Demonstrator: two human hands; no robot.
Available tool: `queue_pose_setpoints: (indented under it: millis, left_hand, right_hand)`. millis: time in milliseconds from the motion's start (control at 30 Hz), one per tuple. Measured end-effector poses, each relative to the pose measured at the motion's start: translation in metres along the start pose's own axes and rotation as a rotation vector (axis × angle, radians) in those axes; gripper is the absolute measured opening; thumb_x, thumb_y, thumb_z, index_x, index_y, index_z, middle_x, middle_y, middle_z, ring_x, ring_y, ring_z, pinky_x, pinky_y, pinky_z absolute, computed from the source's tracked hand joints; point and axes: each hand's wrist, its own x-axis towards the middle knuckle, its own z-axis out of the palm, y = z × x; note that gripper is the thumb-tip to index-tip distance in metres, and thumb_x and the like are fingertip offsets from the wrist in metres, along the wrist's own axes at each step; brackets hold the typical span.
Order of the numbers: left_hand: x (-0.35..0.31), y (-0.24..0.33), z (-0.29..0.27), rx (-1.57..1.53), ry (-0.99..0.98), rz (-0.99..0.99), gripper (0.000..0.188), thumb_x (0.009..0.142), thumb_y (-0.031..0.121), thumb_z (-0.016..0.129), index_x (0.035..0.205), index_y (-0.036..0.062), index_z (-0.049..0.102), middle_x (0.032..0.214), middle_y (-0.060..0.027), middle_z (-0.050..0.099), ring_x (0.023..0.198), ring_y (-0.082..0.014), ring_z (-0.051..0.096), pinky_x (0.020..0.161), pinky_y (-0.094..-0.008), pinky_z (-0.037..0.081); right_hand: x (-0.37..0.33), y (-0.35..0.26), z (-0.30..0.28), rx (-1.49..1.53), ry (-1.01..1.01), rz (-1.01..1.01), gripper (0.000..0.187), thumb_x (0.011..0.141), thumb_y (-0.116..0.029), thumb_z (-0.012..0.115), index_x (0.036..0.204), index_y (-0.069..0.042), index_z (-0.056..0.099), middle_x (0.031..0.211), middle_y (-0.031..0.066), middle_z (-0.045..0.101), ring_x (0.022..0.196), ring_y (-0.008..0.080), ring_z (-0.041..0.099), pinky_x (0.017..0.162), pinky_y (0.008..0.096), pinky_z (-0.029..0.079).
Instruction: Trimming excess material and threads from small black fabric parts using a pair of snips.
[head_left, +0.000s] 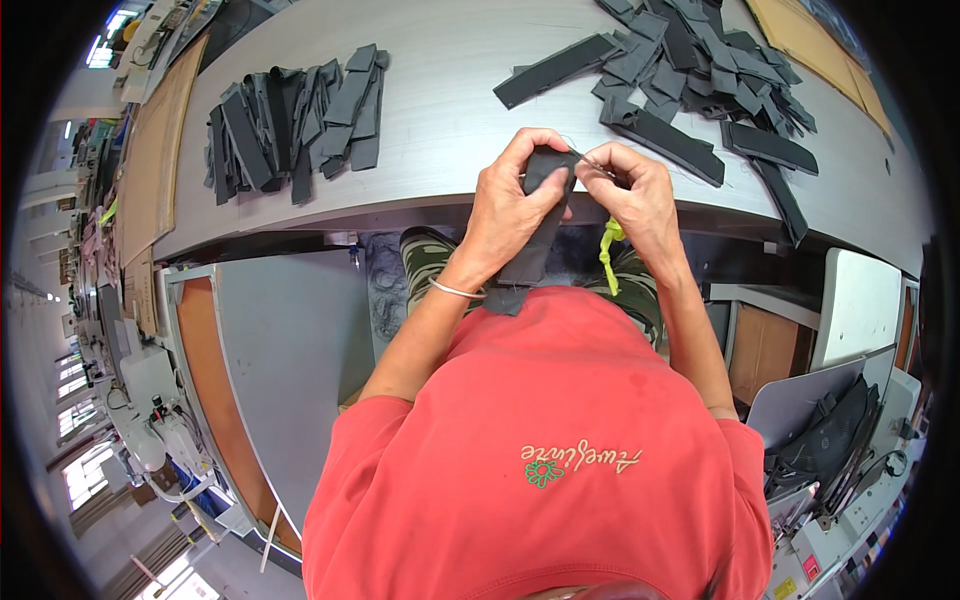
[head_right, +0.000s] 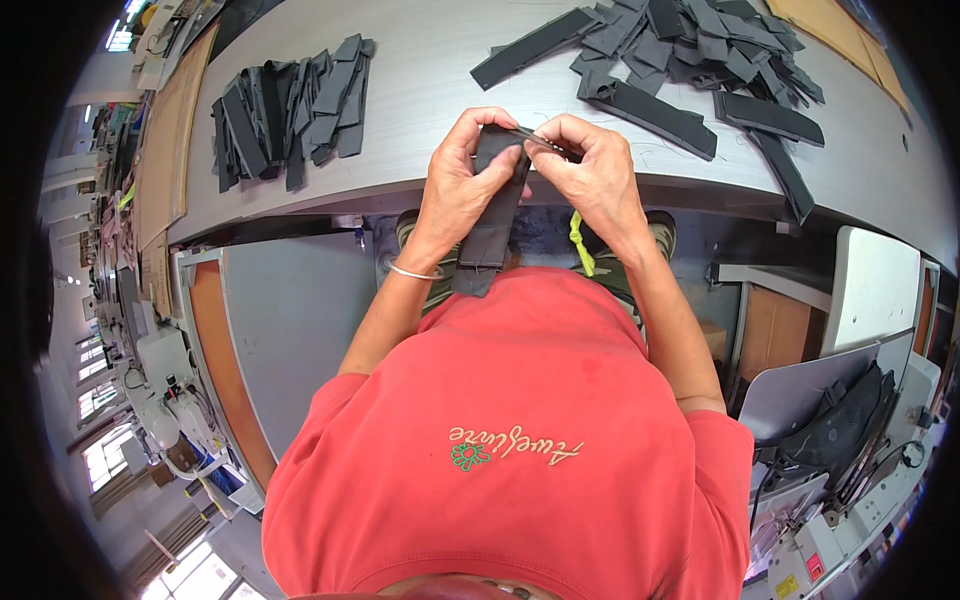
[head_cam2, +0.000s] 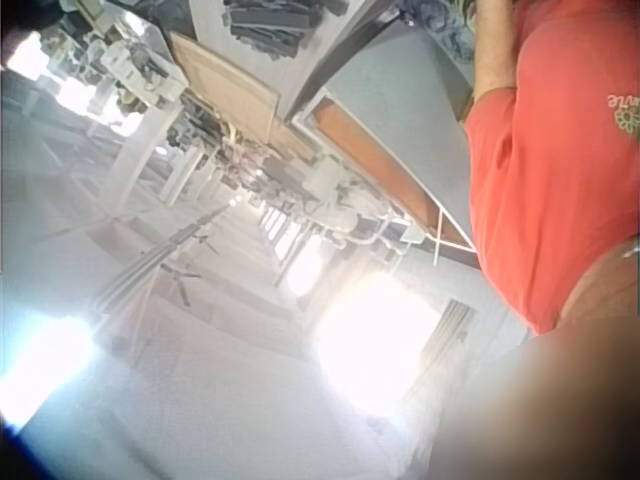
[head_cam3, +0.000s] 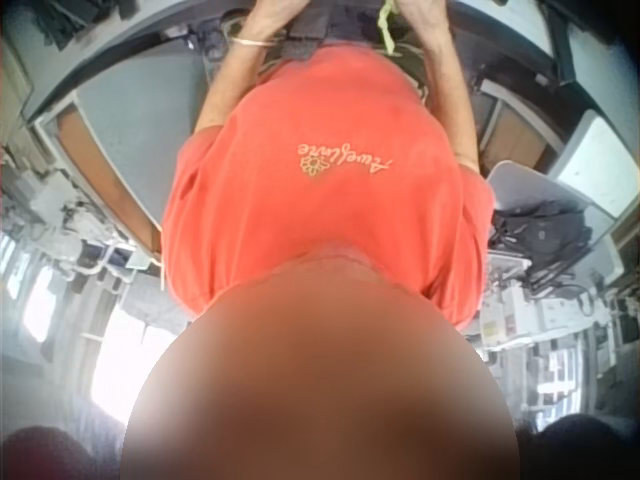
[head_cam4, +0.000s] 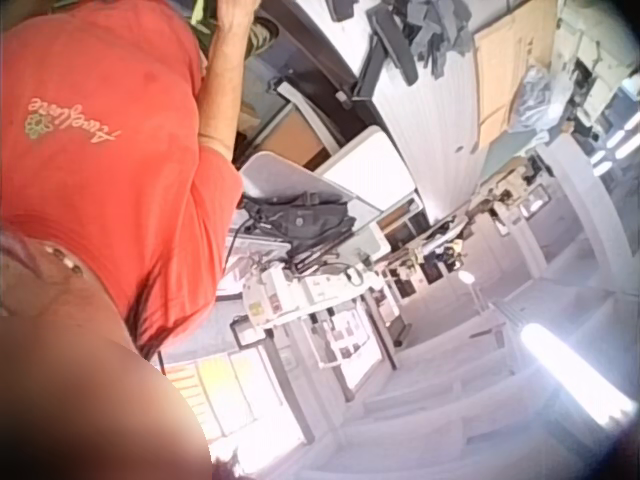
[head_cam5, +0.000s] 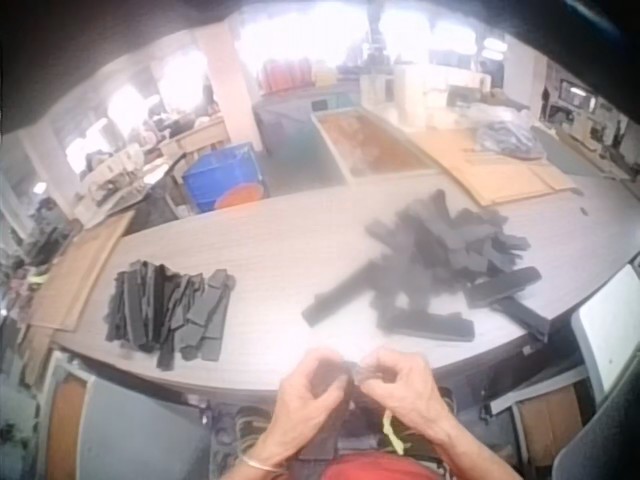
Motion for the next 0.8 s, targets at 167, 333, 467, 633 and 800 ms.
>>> queue_pose_setpoints:
  millis: [167,333,467,633,800]
  left_hand:
    - [-0.001,0.005,0.001,0.081,0.0,-0.02,0.043,0.08,0.002,0.074,0.11,0.0084,0.044,0.088,-0.0067,0.061,0.066,-0.0135,0.063,0.052,-0.0236,0.052]
    - [-0.003,0.006,-0.006,-0.057,-0.004,-0.113,0.049,0.077,0.007,0.079,0.109,0.0097,0.042,0.085,-0.0066,0.06,0.062,-0.0143,0.063,0.051,-0.0247,0.052]
    - [-0.003,0.005,-0.009,-0.098,0.017,-0.137,0.051,0.076,0.011,0.081,0.109,0.0099,0.042,0.082,-0.0057,0.059,0.062,-0.0146,0.063,0.05,-0.0255,0.053]
    - [-0.002,0.006,-0.009,-0.098,0.022,-0.136,0.051,0.076,0.013,0.081,0.109,0.0099,0.042,0.082,-0.0057,0.059,0.063,-0.0144,0.063,0.051,-0.0255,0.054]
    - [-0.003,0.007,-0.007,-0.063,0.019,-0.108,0.051,0.076,0.013,0.081,0.109,0.01,0.043,0.083,-0.0057,0.059,0.063,-0.0141,0.063,0.051,-0.025,0.054]
  right_hand:
    - [-0.003,0.001,0.004,-0.088,-0.009,-0.081,0.012,0.08,-0.009,0.069,0.09,-0.002,0.067,0.069,0.0028,0.062,0.064,0.006,0.055,0.059,0.0232,0.044]
    - [-0.004,-0.016,-0.001,-0.281,0.152,-0.156,0.023,0.078,-0.016,0.074,0.098,-0.009,0.068,0.078,0.0015,0.065,0.068,0.0115,0.058,0.063,0.0262,0.044]
    - [-0.005,-0.012,-0.01,-0.672,0.226,-0.473,0.02,0.076,-0.017,0.073,0.095,-0.017,0.07,0.079,-0.0034,0.063,0.072,0.0154,0.056,0.065,0.0306,0.034]
    - [-0.002,-0.006,-0.006,-0.843,0.259,-0.659,0.016,0.075,-0.019,0.073,0.091,-0.019,0.07,0.073,-0.0046,0.059,0.067,0.016,0.052,0.064,0.0321,0.032]
    - [0.001,-0.003,-0.003,-0.884,0.264,-0.669,0.014,0.075,-0.019,0.073,0.088,-0.02,0.07,0.07,-0.0046,0.056,0.067,0.0157,0.052,0.064,0.0319,0.031]
